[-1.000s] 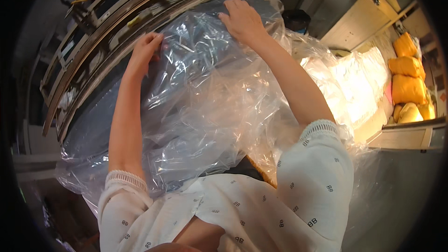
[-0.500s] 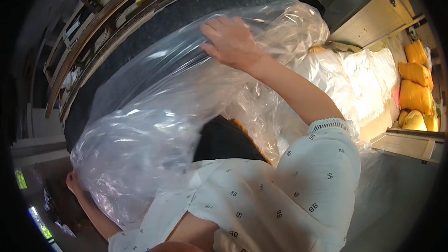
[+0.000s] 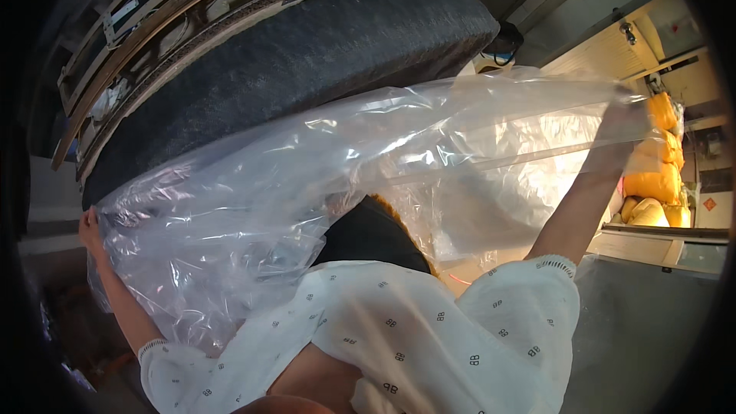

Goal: Wrapping a large grey rectangular object in a clear plastic protective sheet.

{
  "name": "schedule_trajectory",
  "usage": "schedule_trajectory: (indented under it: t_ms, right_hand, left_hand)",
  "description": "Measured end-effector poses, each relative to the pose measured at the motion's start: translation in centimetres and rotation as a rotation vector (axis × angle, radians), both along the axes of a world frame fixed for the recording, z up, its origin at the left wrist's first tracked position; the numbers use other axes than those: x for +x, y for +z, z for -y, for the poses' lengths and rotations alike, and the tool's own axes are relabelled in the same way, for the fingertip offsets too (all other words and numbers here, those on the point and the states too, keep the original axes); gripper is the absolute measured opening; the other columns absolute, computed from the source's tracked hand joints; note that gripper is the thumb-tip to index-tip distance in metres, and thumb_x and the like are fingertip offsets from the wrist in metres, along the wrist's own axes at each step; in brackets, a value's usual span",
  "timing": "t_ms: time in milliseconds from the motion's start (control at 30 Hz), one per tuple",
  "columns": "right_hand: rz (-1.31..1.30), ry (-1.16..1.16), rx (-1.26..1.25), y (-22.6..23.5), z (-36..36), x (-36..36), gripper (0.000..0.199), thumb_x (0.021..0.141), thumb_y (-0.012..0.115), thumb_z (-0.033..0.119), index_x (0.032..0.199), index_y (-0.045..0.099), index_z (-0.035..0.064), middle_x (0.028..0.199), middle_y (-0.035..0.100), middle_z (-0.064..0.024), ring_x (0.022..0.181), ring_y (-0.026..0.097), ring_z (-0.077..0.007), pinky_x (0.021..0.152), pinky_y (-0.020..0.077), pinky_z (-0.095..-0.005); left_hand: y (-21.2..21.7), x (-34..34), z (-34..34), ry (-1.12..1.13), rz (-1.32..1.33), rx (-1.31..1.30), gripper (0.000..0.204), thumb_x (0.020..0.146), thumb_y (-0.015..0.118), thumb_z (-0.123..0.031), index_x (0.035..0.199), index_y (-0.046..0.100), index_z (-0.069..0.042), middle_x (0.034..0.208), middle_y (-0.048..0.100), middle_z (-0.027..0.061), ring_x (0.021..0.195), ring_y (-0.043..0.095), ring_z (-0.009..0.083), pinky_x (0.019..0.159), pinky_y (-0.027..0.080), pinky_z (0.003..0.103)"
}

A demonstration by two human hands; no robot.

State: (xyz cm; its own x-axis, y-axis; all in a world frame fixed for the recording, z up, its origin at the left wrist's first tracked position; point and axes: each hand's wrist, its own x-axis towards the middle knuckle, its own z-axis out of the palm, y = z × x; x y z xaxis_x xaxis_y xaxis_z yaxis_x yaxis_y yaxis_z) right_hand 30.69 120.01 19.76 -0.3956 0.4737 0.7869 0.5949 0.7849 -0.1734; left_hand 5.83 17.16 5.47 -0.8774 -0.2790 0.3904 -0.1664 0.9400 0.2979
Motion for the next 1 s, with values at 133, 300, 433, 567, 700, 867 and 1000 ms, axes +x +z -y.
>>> schedule_trajectory:
  t_ms: [133, 300, 433, 567, 700, 867, 1000]
  right_hand:
    - [-0.083, 0.398, 0.484, 3.5, -7.4, -6.2, 0.033, 0.089, 0.047, 0.023, 0.11, 0.05, -0.0023, 0.095, 0.058, -0.0164, 0.082, 0.06, -0.0193, 0.071, 0.0495, -0.0277]
    - [0.681, 0.468, -0.101, -10.4, -7.1, -19.5, 0.044, 0.086, 0.05, 0.025, 0.124, 0.044, 0.0042, 0.131, 0.039, -0.0151, 0.123, 0.035, -0.0299, 0.102, 0.0242, -0.0394]
    - [0.349, 0.94, -0.664, -10.8, 0.8, -22.5, 0.037, 0.084, 0.053, 0.022, 0.116, 0.051, 0.0029, 0.117, 0.053, -0.018, 0.111, 0.049, -0.0319, 0.091, 0.0385, -0.0376]
    - [0.483, 0.61, -0.524, -8.5, 2.3, -26.0, 0.045, 0.082, 0.053, 0.037, 0.115, 0.053, 0.0063, 0.113, 0.055, -0.0173, 0.107, 0.052, -0.0313, 0.087, 0.0409, -0.0366]
    - [0.447, 0.635, -0.511, -12.9, 1.0, -29.4, 0.063, 0.078, 0.051, 0.054, 0.122, 0.05, 0.0099, 0.118, 0.053, -0.0192, 0.111, 0.05, -0.0319, 0.092, 0.0381, -0.0352]
    - [0.552, 0.392, -1.194, -11.9, -3.0, -31.6, 0.078, 0.078, 0.044, 0.065, 0.109, 0.058, -0.0049, 0.103, 0.061, -0.0166, 0.097, 0.058, -0.0245, 0.086, 0.0417, -0.0333]
    - [0.379, 0.408, 0.44, -9.0, 3.4, -31.1, 0.057, 0.085, 0.045, 0.051, 0.085, 0.064, -0.0031, 0.083, 0.061, -0.0181, 0.086, 0.06, -0.0275, 0.072, 0.0445, -0.0349]
  left_hand:
    - [-1.0, -4.2, -1.7, 0.032, -0.074, -0.088, 0.033, 0.087, 0.051, -0.035, 0.09, 0.062, -0.004, 0.08, 0.063, 0.0116, 0.075, 0.059, 0.024, 0.069, 0.043, 0.034]
    - [-3.5, -2.6, 7.5, -0.23, -0.252, 0.049, 0.027, 0.086, 0.051, -0.025, 0.099, 0.057, -0.002, 0.09, 0.061, 0.0127, 0.083, 0.057, 0.0192, 0.074, 0.043, 0.032]
    - [-1.8, -0.8, 6.7, -0.223, -0.056, -0.064, 0.022, 0.081, 0.054, -0.018, 0.095, 0.057, -0.001, 0.085, 0.059, 0.0079, 0.078, 0.052, 0.0153, 0.072, 0.041, 0.029]
    - [-1.5, -0.8, 11.4, -0.149, 0.22, 0.153, 0.019, 0.08, 0.055, -0.017, 0.089, 0.057, -0.001, 0.078, 0.058, 0.0071, 0.072, 0.05, 0.0168, 0.068, 0.04, 0.03]
    - [0.6, 0.8, 19.1, 0.073, 0.34, -0.043, 0.032, 0.079, 0.055, -0.028, 0.09, 0.061, 0.002, 0.081, 0.062, 0.0104, 0.074, 0.055, 0.0194, 0.068, 0.043, 0.031]
    - [-7.7, -6.5, 13.8, 0.184, 0.13, 0.234, 0.035, 0.085, 0.048, -0.026, 0.108, 0.059, -0.002, 0.105, 0.061, 0.0157, 0.099, 0.057, 0.0255, 0.085, 0.043, 0.032]
    - [-7.8, -10.2, 7.7, 0.392, -0.001, -0.193, 0.031, 0.08, 0.048, -0.041, 0.102, 0.065, -0.026, 0.095, 0.065, 0.01, 0.088, 0.062, 0.0293, 0.074, 0.048, 0.038]
